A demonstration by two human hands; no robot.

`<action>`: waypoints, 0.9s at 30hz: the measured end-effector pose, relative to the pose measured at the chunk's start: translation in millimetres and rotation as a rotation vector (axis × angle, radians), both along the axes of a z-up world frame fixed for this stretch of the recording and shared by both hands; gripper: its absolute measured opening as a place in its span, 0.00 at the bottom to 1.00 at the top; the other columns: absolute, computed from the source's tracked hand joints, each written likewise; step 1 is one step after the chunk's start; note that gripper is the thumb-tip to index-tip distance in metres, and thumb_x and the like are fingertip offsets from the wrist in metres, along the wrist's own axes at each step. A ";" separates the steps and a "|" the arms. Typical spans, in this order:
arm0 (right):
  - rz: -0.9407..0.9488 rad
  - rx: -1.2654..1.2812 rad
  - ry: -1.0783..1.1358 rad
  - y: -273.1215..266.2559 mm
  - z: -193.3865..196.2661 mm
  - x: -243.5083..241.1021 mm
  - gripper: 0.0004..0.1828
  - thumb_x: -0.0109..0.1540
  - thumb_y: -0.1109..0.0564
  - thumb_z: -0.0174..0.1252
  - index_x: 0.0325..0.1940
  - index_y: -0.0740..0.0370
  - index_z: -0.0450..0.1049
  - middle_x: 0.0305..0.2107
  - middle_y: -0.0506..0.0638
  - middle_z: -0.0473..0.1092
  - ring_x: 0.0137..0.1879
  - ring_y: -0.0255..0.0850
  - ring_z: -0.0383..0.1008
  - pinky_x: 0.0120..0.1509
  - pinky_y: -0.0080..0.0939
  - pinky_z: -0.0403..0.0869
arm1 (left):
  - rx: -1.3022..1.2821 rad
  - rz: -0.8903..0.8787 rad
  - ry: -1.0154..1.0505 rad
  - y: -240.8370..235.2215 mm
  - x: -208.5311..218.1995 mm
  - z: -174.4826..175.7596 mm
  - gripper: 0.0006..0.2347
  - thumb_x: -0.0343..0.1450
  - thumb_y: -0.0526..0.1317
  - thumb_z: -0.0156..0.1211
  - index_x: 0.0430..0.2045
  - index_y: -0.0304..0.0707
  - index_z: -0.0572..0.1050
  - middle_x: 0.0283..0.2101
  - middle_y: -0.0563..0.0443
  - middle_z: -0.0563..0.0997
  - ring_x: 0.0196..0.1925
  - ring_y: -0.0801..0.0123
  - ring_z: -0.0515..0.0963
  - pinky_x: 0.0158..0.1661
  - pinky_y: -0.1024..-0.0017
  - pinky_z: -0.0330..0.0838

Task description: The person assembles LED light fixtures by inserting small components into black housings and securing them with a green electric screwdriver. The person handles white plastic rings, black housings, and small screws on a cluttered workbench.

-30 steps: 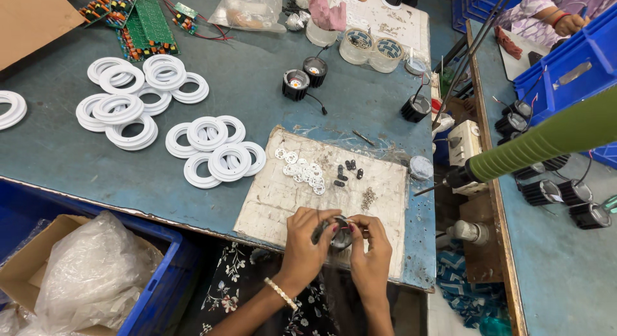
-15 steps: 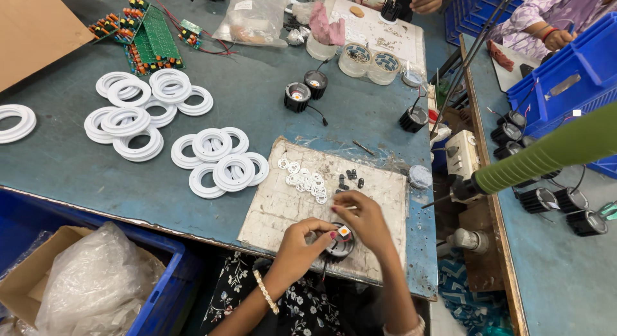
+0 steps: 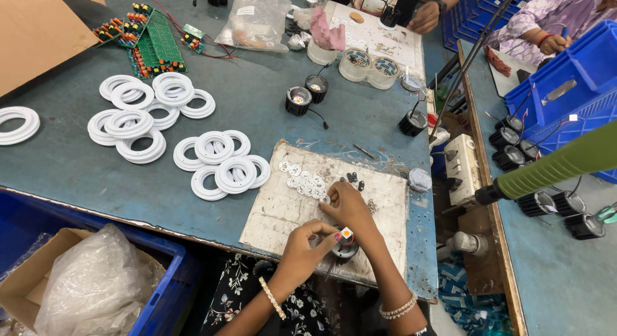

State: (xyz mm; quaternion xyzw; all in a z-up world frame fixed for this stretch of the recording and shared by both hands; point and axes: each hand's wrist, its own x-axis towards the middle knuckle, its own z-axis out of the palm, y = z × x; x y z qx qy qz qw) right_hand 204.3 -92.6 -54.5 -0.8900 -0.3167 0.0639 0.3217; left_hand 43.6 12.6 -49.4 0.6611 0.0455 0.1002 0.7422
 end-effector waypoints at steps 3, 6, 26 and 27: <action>-0.066 0.081 0.138 -10.2 8.7 -7.4 0.19 0.53 0.57 0.70 0.43 0.66 0.72 0.36 0.53 0.76 0.38 0.38 0.79 0.43 0.37 0.77 | -0.065 0.017 0.093 -2.2 -0.2 1.3 0.07 0.69 0.36 0.65 0.34 0.30 0.81 0.30 0.55 0.83 0.32 0.82 0.77 0.34 0.79 0.71; -0.117 0.213 0.168 -29.8 26.3 -26.2 0.19 0.55 0.60 0.66 0.48 0.64 0.74 0.42 0.50 0.76 0.43 0.35 0.78 0.43 0.37 0.80 | -0.122 -0.006 0.036 -3.9 -0.8 3.4 0.07 0.71 0.36 0.62 0.33 0.28 0.81 0.30 0.54 0.83 0.33 0.82 0.78 0.37 0.79 0.73; -0.023 0.438 0.174 -83.1 78.3 -107.7 0.18 0.58 0.65 0.65 0.52 0.64 0.79 0.47 0.51 0.71 0.47 0.36 0.72 0.46 0.33 0.73 | -0.001 -0.021 0.022 -12.8 -1.8 19.8 0.08 0.71 0.35 0.62 0.37 0.27 0.82 0.33 0.49 0.86 0.34 0.78 0.82 0.38 0.76 0.76; -0.023 0.436 0.167 -83.1 78.0 -107.6 0.18 0.58 0.65 0.65 0.52 0.64 0.79 0.47 0.51 0.71 0.48 0.36 0.72 0.47 0.33 0.74 | -0.019 -0.037 0.027 -11.9 -1.7 19.3 0.08 0.71 0.35 0.61 0.38 0.28 0.82 0.33 0.49 0.87 0.35 0.78 0.82 0.39 0.76 0.76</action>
